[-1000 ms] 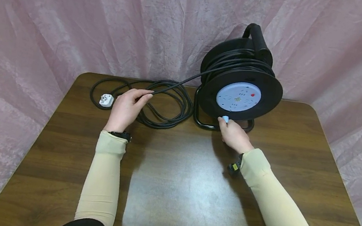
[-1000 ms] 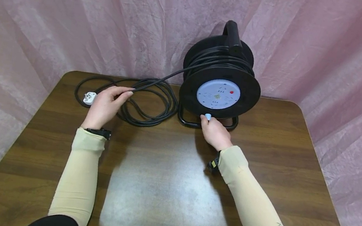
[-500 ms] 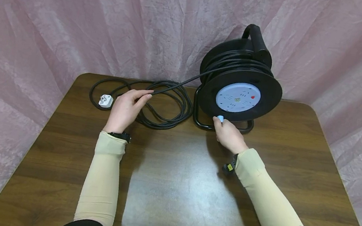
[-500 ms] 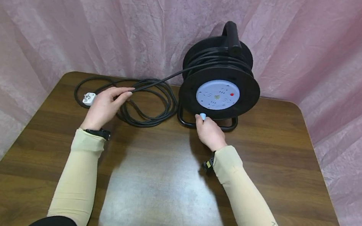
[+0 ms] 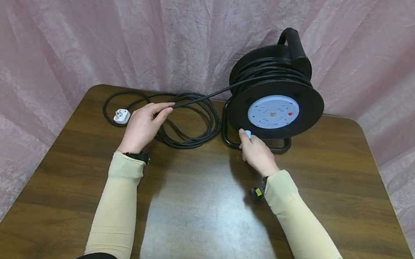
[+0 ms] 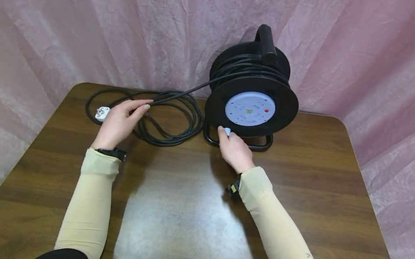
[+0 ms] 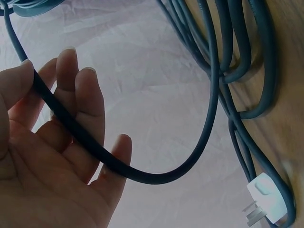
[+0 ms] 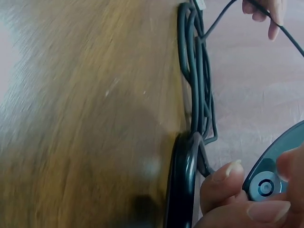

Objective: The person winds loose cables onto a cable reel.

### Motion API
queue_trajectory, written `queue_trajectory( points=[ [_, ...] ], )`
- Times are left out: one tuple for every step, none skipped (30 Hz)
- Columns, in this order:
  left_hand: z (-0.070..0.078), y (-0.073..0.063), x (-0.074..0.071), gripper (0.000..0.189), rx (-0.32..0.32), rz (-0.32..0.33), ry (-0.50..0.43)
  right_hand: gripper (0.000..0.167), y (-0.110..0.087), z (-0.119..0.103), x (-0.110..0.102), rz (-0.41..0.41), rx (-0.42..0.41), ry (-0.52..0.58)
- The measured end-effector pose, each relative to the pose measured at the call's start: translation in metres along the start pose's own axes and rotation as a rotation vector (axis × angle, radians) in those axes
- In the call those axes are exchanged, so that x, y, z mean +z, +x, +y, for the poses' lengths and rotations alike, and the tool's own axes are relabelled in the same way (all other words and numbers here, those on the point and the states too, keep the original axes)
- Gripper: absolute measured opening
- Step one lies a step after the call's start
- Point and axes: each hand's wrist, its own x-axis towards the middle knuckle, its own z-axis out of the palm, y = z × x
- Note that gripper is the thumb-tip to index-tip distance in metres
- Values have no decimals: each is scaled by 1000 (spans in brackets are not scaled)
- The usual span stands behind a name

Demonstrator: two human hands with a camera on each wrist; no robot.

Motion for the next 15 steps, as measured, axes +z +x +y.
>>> queue_trajectory(
  points=[
    [0,0,0,38,3,2,-1,76,0,-2,1,3,1,5],
    [0,0,0,39,6,3,-3,76,0,-3,1,3,0,7],
    [0,0,-1,38,7,3,-4,75,-1,-5,2,4,-4,8],
    [0,0,-1,38,9,4,-4,75,0,-6,2,2,-10,9],
    [0,0,-1,38,10,4,-4,74,0,-7,3,2,-16,9],
    [1,0,-1,38,10,3,-4,74,0,-9,3,1,-20,9],
    [0,0,-1,39,9,1,-4,73,0,-10,3,0,-24,8],
    [1,-1,-1,39,9,-1,-6,73,0,-11,3,-2,-26,8],
    [0,-1,-1,38,8,-2,-7,73,0,-12,3,-3,-28,8],
    [0,0,0,38,9,-2,-7,73,0,-13,3,-3,-30,7],
    [0,0,0,38,8,-3,-7,73,0,-14,3,-3,-30,7],
    [-1,0,0,38,8,-4,-7,73,0,-14,3,-4,-31,6],
    [-1,0,-1,38,8,-3,-2,72,-1,-15,3,-8,-31,9],
    [-1,0,-1,37,10,-1,4,72,-1,-15,3,-11,-32,12],
    [-2,0,-1,37,11,-1,9,72,-1,-16,3,-16,-32,15]
  ],
)
